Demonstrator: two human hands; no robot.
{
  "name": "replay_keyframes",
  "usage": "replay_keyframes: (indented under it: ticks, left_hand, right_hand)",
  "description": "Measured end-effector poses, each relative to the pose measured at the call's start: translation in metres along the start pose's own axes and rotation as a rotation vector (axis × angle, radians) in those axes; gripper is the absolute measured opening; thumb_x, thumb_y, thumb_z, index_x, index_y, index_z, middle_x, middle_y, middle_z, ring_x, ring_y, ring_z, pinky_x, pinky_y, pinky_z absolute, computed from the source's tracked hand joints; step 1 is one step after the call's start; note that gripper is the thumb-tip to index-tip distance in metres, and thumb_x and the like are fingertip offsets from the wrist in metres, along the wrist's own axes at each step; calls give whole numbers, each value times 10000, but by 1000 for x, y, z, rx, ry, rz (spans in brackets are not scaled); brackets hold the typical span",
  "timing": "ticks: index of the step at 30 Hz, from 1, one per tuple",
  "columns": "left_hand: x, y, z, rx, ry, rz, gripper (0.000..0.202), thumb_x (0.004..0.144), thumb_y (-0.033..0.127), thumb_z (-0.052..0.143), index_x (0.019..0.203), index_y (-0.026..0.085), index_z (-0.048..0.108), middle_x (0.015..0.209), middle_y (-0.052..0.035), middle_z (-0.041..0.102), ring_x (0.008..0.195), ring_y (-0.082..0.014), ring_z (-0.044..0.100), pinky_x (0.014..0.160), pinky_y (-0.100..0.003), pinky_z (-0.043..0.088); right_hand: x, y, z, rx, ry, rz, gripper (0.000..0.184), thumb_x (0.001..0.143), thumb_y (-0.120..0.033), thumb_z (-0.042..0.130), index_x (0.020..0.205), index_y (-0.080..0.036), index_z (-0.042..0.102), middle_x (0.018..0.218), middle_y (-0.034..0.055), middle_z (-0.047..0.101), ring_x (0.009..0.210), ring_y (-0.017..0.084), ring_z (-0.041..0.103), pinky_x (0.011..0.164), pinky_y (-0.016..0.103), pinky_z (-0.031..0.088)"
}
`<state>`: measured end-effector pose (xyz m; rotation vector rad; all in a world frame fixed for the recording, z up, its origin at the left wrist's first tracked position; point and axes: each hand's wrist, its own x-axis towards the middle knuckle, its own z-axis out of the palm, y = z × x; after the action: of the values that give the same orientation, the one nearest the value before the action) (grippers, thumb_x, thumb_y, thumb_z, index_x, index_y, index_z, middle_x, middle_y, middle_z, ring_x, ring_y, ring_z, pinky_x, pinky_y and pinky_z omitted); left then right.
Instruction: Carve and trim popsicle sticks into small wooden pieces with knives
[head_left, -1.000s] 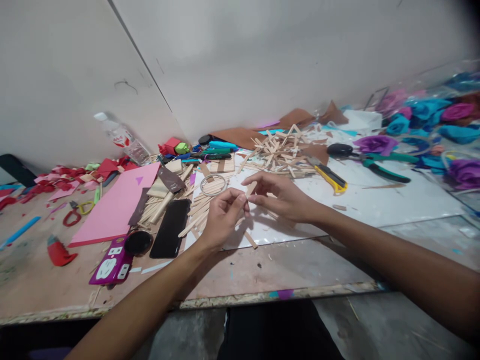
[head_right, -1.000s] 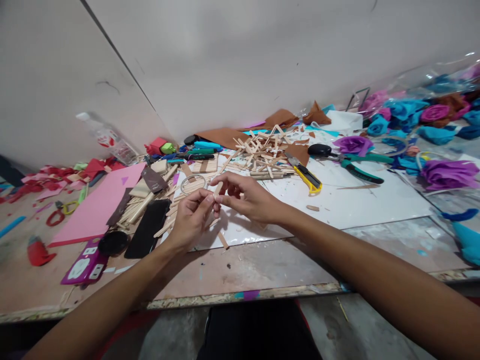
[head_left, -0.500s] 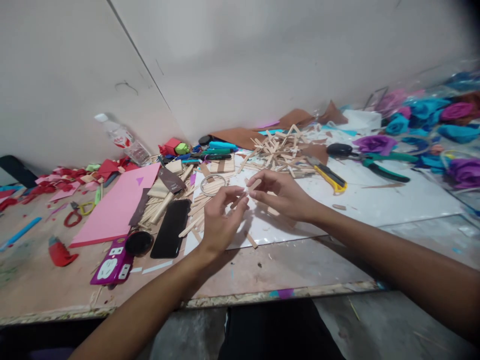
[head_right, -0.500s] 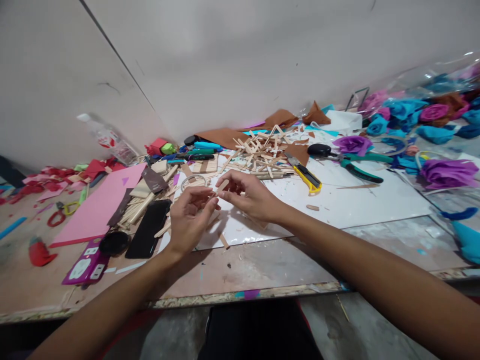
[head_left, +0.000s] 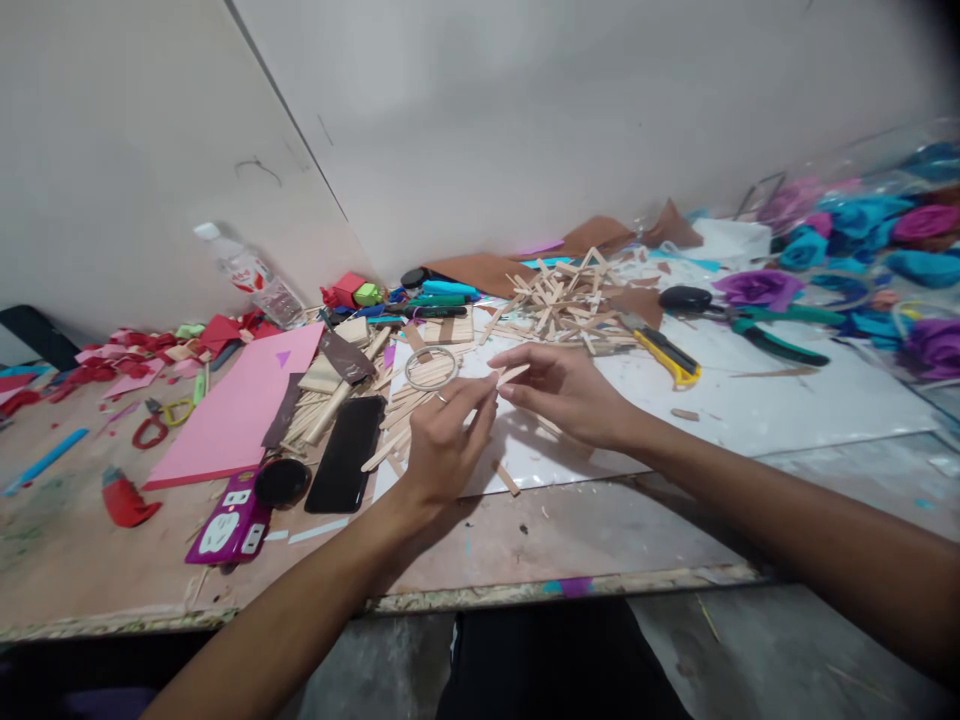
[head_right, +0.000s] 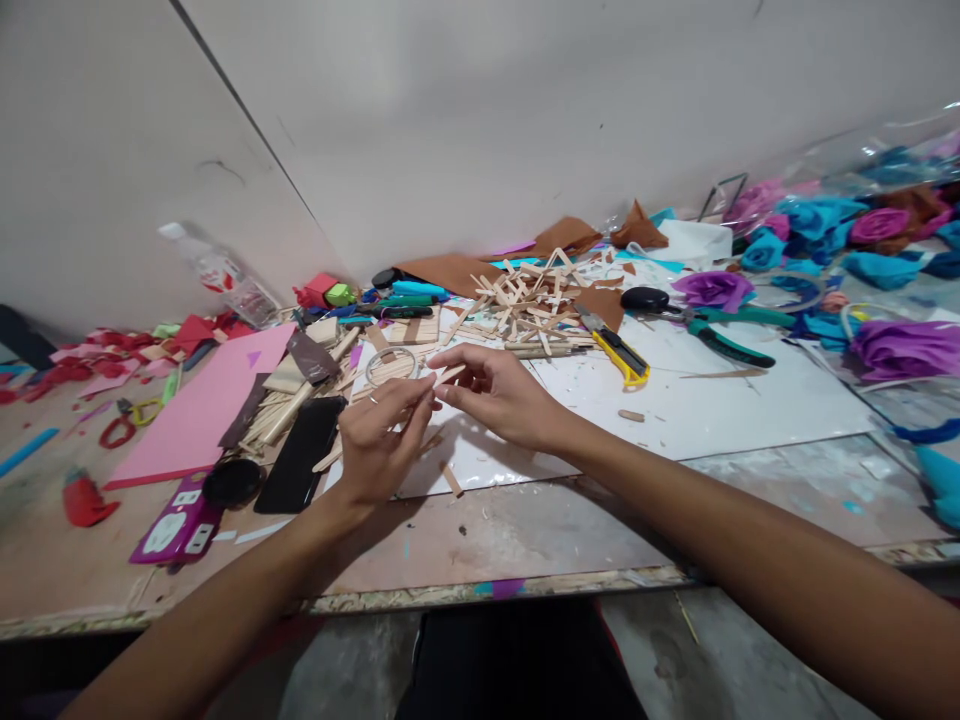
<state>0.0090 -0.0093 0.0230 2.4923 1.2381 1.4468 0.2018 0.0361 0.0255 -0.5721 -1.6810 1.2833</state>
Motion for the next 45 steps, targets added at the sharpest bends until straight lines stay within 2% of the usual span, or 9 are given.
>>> replay_keyframes:
  ticks: [5,8,14,22,27,30,34,41,45]
  left_hand:
    - [-2,4,5,-163,-55,-260,140,1032,269,585,1076,206,701,887,-29,773,767,-169,757,760,-313,591]
    - [-3,5,10,-357,-59,-385,148,1036,318,590,1043,196,673,887,-18,758,728,-142,751,720,-269,584]
    - [-3,3,14,-627,-61,-525,194,1007,367,647,1034,175,649,834,-12,744,721,-141,763,698,-242,606]
    - [3,6,13,-772,-70,-620,243,969,394,699,982,157,650,846,-24,759,629,-121,745,631,-229,620]
    - [6,8,9,-825,-97,-693,258,949,396,726,957,144,676,823,-34,764,559,-100,709,502,-173,526]
    - [7,7,8,-806,-93,-707,279,929,418,743,957,142,708,829,-47,771,536,-94,680,517,-192,536]
    - [6,2,9,-775,-114,-737,305,907,437,761,931,133,747,693,-29,725,501,-98,645,492,-194,524]
    - [2,-3,11,-699,-143,-725,356,917,468,731,1025,131,773,826,-63,751,557,-116,681,517,-226,582]
    - [-3,-6,10,-580,-147,-661,322,898,414,761,1092,158,790,865,-58,748,612,-123,676,525,-221,580]
  right_hand:
    - [1,0,1,-87,33,2,333,912,-270,740,1220,-165,671,945,49,738,831,169,698,726,312,549]
    - [0,0,0,-226,41,-24,304,936,-259,711,1220,-156,673,873,35,734,772,163,674,694,303,523]
    - [-2,-1,0,-591,49,-318,286,975,-144,636,1261,-163,624,868,17,721,724,143,628,696,278,474]
    - [1,1,-6,-666,18,-435,314,982,-108,602,1291,-158,579,926,40,721,763,154,632,691,268,470]
    - [2,2,-13,-630,-2,-444,269,984,-123,598,1246,-184,610,913,27,709,709,139,611,656,260,457]
    - [1,3,-14,-617,-11,-420,313,998,-142,595,1305,-201,582,896,17,704,710,140,615,665,264,458]
    - [0,8,-13,-641,-21,-399,358,1018,-180,587,1370,-214,530,932,27,714,746,152,631,682,279,464]
    - [-1,14,-11,-660,-12,-385,399,999,-151,609,1380,-238,527,888,-4,700,723,143,611,690,272,457]
    - [-2,12,-10,-657,7,-370,400,993,-166,624,1375,-240,531,872,-10,687,713,144,589,697,275,453]
